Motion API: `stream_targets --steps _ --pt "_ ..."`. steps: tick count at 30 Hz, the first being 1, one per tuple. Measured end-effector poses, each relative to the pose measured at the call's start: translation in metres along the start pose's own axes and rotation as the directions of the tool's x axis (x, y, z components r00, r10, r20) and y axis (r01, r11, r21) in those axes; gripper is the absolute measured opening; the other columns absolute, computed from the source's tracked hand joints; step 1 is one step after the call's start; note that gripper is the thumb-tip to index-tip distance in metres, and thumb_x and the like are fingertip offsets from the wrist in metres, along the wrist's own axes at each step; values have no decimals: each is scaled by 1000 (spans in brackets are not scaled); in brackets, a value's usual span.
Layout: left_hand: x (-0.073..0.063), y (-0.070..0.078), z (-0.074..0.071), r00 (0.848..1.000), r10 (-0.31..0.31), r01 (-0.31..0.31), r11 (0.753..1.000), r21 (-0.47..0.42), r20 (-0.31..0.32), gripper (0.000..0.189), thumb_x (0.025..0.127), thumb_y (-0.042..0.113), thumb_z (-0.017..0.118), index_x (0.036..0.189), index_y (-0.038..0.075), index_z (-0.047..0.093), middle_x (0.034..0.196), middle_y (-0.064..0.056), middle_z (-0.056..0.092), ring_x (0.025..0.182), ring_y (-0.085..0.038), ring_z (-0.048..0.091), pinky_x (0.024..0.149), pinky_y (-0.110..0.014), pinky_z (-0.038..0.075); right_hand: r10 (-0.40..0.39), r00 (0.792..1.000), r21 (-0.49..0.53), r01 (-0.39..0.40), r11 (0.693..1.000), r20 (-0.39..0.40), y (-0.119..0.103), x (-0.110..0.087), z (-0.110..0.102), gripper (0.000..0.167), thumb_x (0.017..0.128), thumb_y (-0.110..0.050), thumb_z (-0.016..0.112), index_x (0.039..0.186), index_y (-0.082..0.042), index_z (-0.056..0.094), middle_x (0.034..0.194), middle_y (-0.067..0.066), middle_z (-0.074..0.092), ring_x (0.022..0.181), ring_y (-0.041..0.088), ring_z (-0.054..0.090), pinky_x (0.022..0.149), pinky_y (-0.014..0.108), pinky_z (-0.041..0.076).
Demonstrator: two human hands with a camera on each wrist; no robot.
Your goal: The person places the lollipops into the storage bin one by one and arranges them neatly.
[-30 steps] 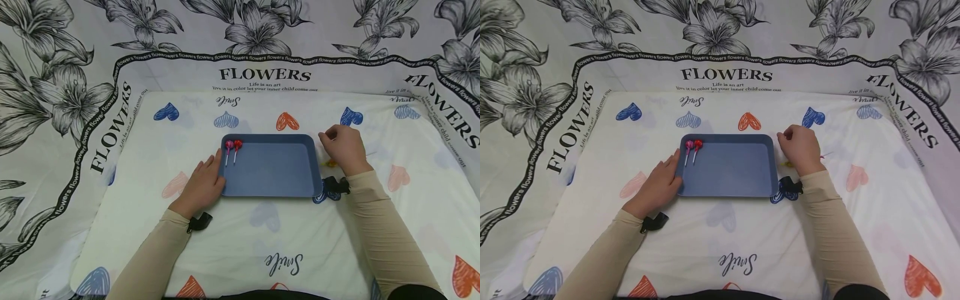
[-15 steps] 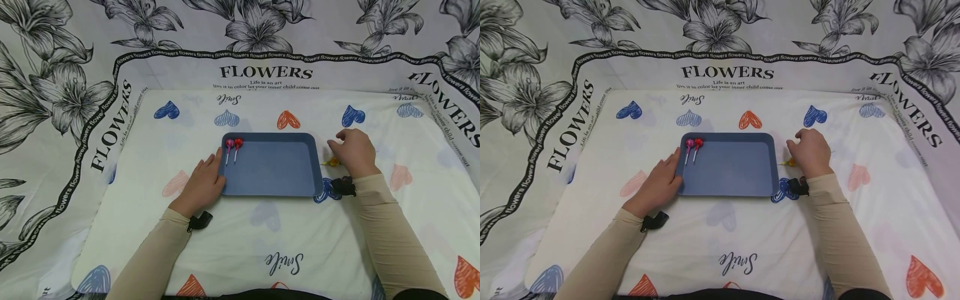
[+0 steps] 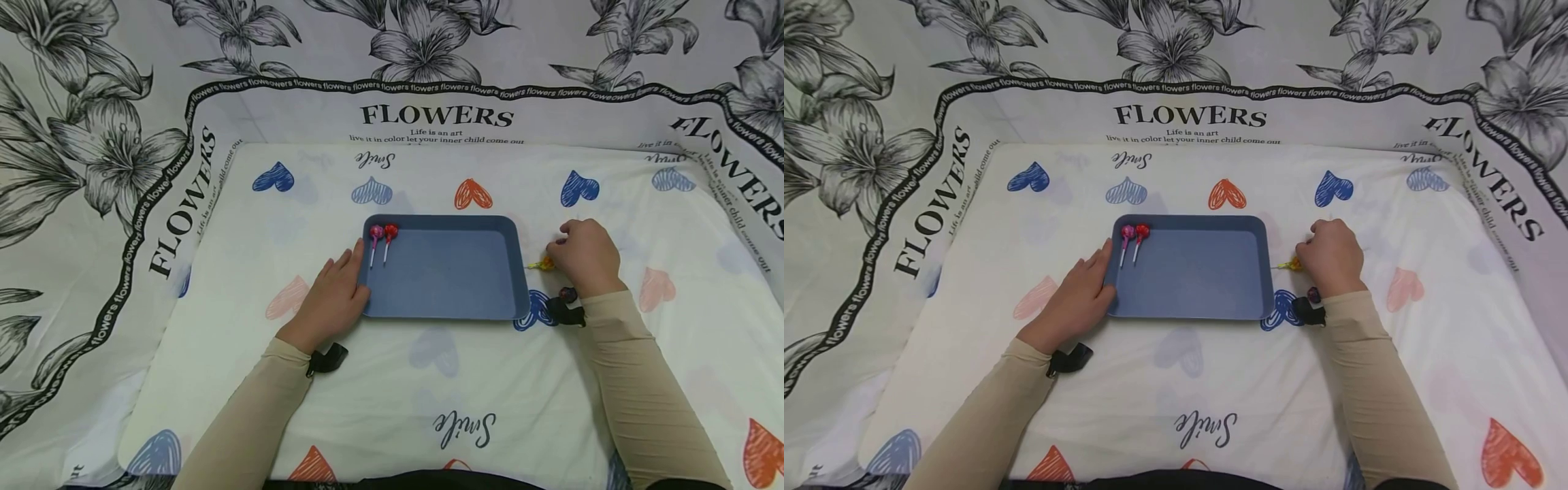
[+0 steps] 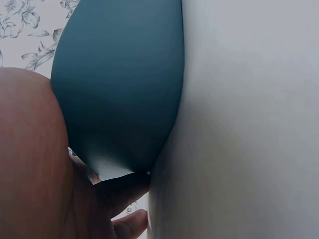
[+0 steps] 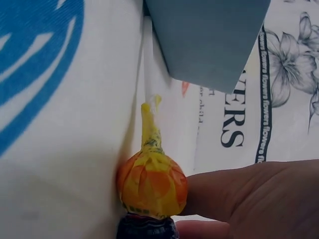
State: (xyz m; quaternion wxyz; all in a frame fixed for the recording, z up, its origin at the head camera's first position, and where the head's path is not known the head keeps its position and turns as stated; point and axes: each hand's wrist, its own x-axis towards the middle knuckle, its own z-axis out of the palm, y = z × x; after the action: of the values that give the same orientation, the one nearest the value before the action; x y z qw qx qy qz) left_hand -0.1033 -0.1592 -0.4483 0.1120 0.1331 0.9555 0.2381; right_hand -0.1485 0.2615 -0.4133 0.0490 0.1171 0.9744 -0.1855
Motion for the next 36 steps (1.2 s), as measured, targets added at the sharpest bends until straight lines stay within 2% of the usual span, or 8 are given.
stream_targets --steps 14,29,36 --pt "1 -2 1 1000 1 -2 1000 -9 -5 77 104 29 39 170 15 3 173 -10 24 162 -28 17 132 -49 6 -36 999 13 36 999 12 2 -1 1 37 92 -12 61 114 17 67 112 36 61 97 46 58 81 60 54" --pt "0 -1 0 1000 4 -4 1000 -11 -3 76 104 29 39 171 14 5 173 -8 25 162 -27 17 132 -49 7 19 999 102 -22 995 33 -9 -2 -4 44 96 -17 63 126 15 62 118 36 61 100 46 59 90 59 57" --pt "-1 -2 0 1000 -3 3 1000 -5 -1 76 104 29 38 170 13 5 173 -9 25 162 -28 17 132 -49 7 0 1000 136 -2 991 15 -19 -5 -12 44 98 -21 65 125 13 64 114 33 63 94 42 62 79 52 61"
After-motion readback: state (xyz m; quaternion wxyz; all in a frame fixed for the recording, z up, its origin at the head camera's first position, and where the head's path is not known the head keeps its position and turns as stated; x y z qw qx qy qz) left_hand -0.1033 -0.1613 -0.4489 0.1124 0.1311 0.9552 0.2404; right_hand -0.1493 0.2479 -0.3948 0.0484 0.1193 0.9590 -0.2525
